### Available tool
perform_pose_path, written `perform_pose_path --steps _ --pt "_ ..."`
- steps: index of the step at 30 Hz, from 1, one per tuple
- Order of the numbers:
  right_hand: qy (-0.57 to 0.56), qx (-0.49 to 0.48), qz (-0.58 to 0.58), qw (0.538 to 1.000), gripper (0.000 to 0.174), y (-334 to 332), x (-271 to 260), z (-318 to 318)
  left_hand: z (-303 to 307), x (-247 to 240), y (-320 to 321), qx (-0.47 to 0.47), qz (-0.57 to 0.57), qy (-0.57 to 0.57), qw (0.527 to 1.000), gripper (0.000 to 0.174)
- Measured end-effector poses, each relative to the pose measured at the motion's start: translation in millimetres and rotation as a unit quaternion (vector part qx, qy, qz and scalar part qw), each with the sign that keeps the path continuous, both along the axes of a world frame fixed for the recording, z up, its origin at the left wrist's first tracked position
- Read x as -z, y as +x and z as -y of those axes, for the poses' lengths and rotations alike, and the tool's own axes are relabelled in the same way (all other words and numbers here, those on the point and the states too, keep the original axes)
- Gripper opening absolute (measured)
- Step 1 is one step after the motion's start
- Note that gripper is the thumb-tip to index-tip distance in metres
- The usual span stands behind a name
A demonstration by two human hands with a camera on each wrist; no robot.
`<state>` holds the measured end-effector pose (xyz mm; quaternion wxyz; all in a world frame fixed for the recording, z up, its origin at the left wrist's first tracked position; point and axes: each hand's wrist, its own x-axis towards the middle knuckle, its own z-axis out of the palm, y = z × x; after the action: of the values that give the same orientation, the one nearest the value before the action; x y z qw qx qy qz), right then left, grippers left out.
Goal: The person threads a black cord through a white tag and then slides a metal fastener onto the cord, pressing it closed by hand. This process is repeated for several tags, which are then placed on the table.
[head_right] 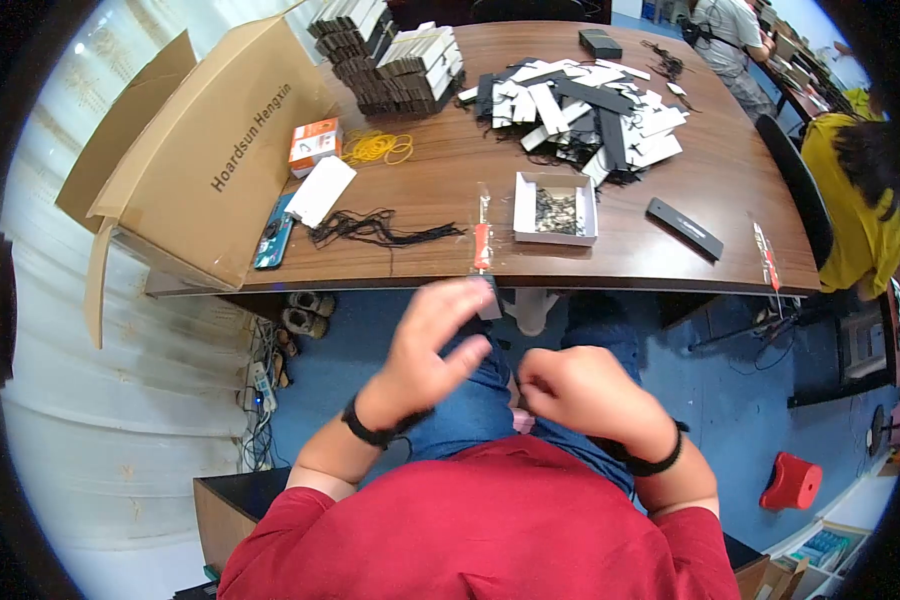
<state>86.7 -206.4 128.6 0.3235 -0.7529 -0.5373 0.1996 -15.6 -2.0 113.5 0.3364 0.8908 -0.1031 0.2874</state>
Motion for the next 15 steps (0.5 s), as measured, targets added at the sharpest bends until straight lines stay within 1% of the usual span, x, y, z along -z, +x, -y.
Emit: perform_pose_path --steps 2,3,4,6,7,10,11,12,14,15 --pt "0.027 0.021 0.058 0.998 0.015 -4 7 -11 25 15 -3 0.089 -0.065 -0.09 0.99 0.042" --pt "0.035 0.041 0.067 0.996 0.014 -3 8 -15 32 20 -4 0.09 -0.12 -0.18 0.972 0.041" --pt "0.037 0.048 0.066 0.996 0.014 -2 8 -16 37 25 -5 0.09 -0.174 -0.269 0.943 0.04" --pt "0.041 0.059 0.064 0.995 0.013 1 9 -19 36 37 -3 0.066 -0.238 -0.423 0.872 0.039" --pt "0.035 0.063 0.075 0.995 0.011 3 12 -20 35 40 -1 0.045 -0.225 -0.449 0.864 0.027" --pt "0.055 0.067 0.075 0.993 0.01 10 14 -25 25 38 1 0.033 -0.193 -0.298 0.934 0.013" --pt "0.069 0.057 0.081 0.993 0.01 14 13 -28 26 34 2 0.009 -0.174 -0.283 0.943 0.005" --pt "0.066 0.056 0.081 0.993 0.009 19 10 -31 26 35 4 -0.003 -0.134 -0.237 0.962 0.004" --pt "0.068 0.025 0.055 0.996 0.008 33 1 -37 24 35 8 -0.028 -0.053 -0.142 0.988 0.006" --pt "0.074 0.045 0.041 0.995 0.007 43 0 -40 22 33 10 -0.053 0.008 -0.061 0.997 0.011"
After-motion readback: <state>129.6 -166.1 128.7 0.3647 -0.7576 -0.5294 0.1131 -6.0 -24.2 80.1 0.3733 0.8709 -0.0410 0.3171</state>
